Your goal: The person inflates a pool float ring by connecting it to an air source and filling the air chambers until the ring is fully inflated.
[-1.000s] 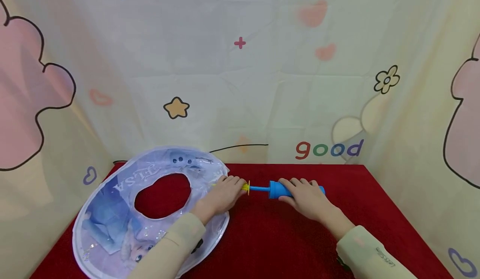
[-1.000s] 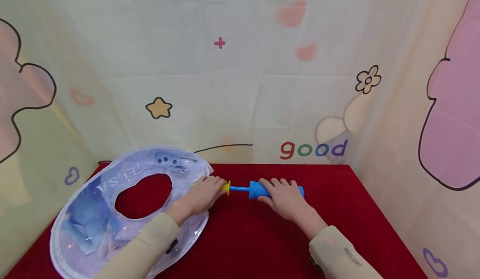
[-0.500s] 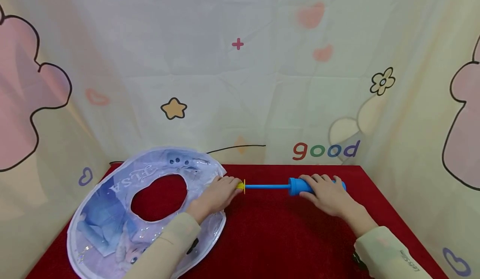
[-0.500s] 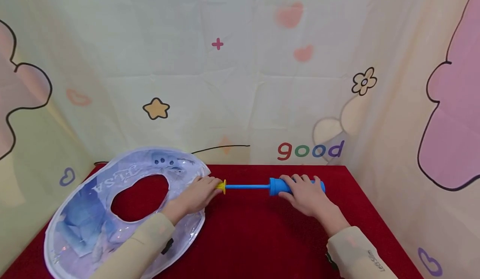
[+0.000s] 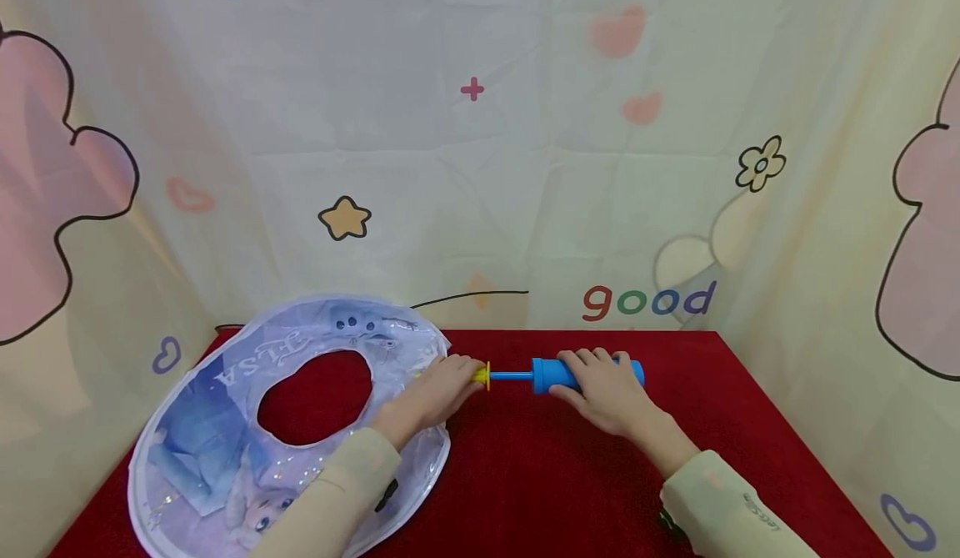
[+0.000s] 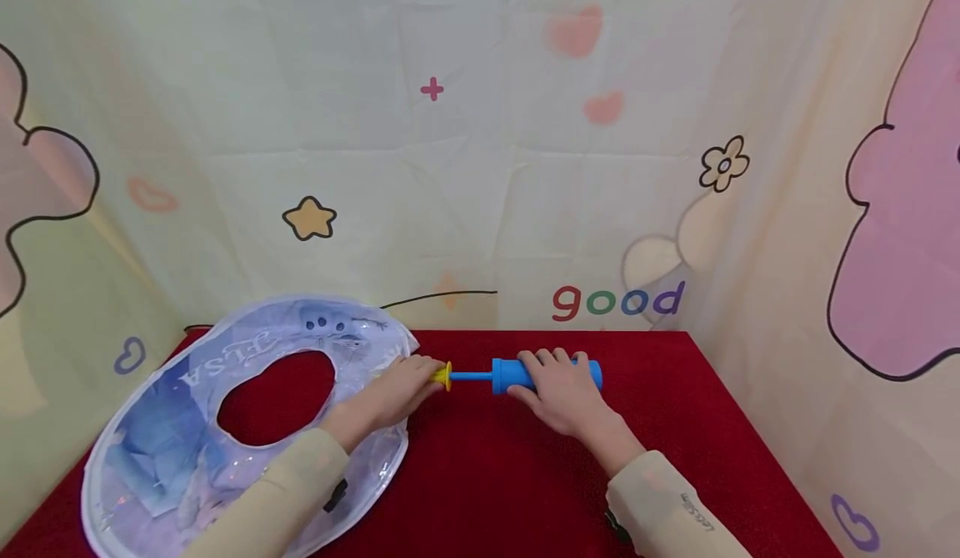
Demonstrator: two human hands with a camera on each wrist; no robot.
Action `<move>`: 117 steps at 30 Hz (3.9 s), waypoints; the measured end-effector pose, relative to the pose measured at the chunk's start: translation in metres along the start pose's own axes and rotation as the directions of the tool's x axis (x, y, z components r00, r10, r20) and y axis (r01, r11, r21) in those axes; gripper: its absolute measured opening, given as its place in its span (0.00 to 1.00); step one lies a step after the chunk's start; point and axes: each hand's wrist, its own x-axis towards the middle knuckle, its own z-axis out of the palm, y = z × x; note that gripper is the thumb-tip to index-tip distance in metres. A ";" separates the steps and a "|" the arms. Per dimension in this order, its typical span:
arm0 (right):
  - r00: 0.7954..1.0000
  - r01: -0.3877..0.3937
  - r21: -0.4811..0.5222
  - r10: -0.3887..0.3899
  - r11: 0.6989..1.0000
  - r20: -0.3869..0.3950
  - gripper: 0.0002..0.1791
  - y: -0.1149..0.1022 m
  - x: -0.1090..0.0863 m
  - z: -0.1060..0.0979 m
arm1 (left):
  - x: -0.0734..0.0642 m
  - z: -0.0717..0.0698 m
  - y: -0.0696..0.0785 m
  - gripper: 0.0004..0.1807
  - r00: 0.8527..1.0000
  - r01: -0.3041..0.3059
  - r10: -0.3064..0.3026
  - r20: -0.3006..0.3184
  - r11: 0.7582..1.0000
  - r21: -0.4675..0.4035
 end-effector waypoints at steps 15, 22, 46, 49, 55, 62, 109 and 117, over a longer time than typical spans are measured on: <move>0.997 0.022 -0.023 -0.024 0.999 -0.079 0.33 -0.040 0.019 0.010 | 0.001 -0.004 -0.001 0.13 0.996 0.010 -0.020 -0.081 0.992 -0.124; 0.995 0.011 0.022 -0.009 1.000 -0.101 0.32 -0.011 0.001 0.009 | -0.001 -0.007 -0.004 0.09 1.000 0.025 -0.025 0.000 0.993 -0.114; 0.999 -0.018 0.158 0.022 0.987 -0.024 0.31 0.047 -0.014 -0.003 | 0.001 -0.006 -0.006 0.07 1.000 -0.001 0.001 -0.001 0.996 -0.091; 1.000 -0.013 0.154 0.017 0.988 -0.022 0.31 0.030 -0.005 0.000 | 0.001 -0.004 -0.004 0.07 1.000 0.002 -0.001 0.006 0.998 -0.065; 1.000 -0.008 0.139 0.006 0.990 0.019 0.31 -0.010 0.014 0.002 | 0.002 -0.002 -0.002 0.09 0.999 0.036 -0.034 0.029 0.997 -0.071; 0.997 -0.023 0.123 0.015 0.992 0.069 0.30 -0.040 0.027 0.002 | 0.003 0.002 -0.001 0.14 0.996 0.063 -0.055 0.073 0.992 -0.111; 0.999 0.032 0.013 -0.032 0.999 0.007 0.35 -0.034 0.025 0.014 | 0.000 0.001 -0.004 0.12 0.999 0.013 -0.008 0.046 0.996 -0.091; 0.999 -0.005 0.097 0.000 0.995 0.049 0.34 -0.022 0.018 0.016 | 0.000 0.002 -0.001 0.10 1.000 0.000 0.002 0.026 0.995 -0.098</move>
